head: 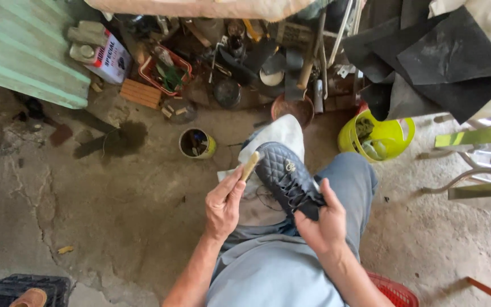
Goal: Polishing a black athletic shoe with a brush, singeing loose threads with a lighter, and lacing it up.
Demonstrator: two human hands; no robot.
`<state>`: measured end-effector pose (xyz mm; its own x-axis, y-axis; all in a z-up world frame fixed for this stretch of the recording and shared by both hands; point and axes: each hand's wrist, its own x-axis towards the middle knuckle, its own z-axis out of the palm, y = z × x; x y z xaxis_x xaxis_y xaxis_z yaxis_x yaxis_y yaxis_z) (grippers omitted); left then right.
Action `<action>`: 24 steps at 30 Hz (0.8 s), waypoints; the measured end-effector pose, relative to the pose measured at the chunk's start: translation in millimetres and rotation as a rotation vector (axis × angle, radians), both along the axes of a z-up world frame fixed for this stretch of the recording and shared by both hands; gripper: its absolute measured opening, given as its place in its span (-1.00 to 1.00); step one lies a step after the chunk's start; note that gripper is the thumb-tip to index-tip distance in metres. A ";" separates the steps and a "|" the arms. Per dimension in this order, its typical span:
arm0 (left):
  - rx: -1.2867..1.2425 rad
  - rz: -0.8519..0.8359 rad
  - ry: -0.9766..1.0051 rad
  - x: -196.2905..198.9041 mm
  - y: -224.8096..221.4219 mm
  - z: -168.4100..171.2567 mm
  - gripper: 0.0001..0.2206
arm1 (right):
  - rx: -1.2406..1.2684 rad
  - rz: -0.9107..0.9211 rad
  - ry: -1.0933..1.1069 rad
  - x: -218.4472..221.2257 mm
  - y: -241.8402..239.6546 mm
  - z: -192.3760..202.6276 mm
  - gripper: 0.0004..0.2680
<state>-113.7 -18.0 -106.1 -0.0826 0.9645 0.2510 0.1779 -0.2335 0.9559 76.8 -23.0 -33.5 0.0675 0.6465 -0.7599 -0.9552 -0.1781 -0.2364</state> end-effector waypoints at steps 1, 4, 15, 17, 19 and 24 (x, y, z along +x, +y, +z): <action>-0.045 -0.037 -0.009 -0.2 -3.0 -3.9 -0.71 | -0.037 0.049 0.043 -0.1 0.8 -1.2 -0.60; -0.025 -0.018 0.030 6.1 14.9 -2.4 -0.74 | -0.089 0.080 0.049 -7.1 7.4 9.9 -0.56; 0.161 -0.059 0.532 22.8 -11.2 1.4 -0.76 | -0.108 0.011 0.050 -16.4 3.4 37.4 -0.35; 0.223 0.061 0.566 30.3 12.4 64.8 -0.78 | -0.051 -0.002 0.025 -19.0 0.9 32.4 -0.35; 0.203 -0.039 0.611 18.9 -11.2 34.8 -0.77 | -0.094 -0.027 0.018 -23.3 5.0 40.4 -0.34; 0.168 0.030 0.539 -3.6 -3.7 8.7 -0.73 | -0.057 -0.035 -0.009 -22.5 1.9 34.6 -0.33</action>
<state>-117.3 -21.8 -97.4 0.0732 0.9067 0.4153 0.6397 -0.3622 0.6780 54.3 -21.1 1.1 0.0960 0.5993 -0.7947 -0.9590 -0.1581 -0.2351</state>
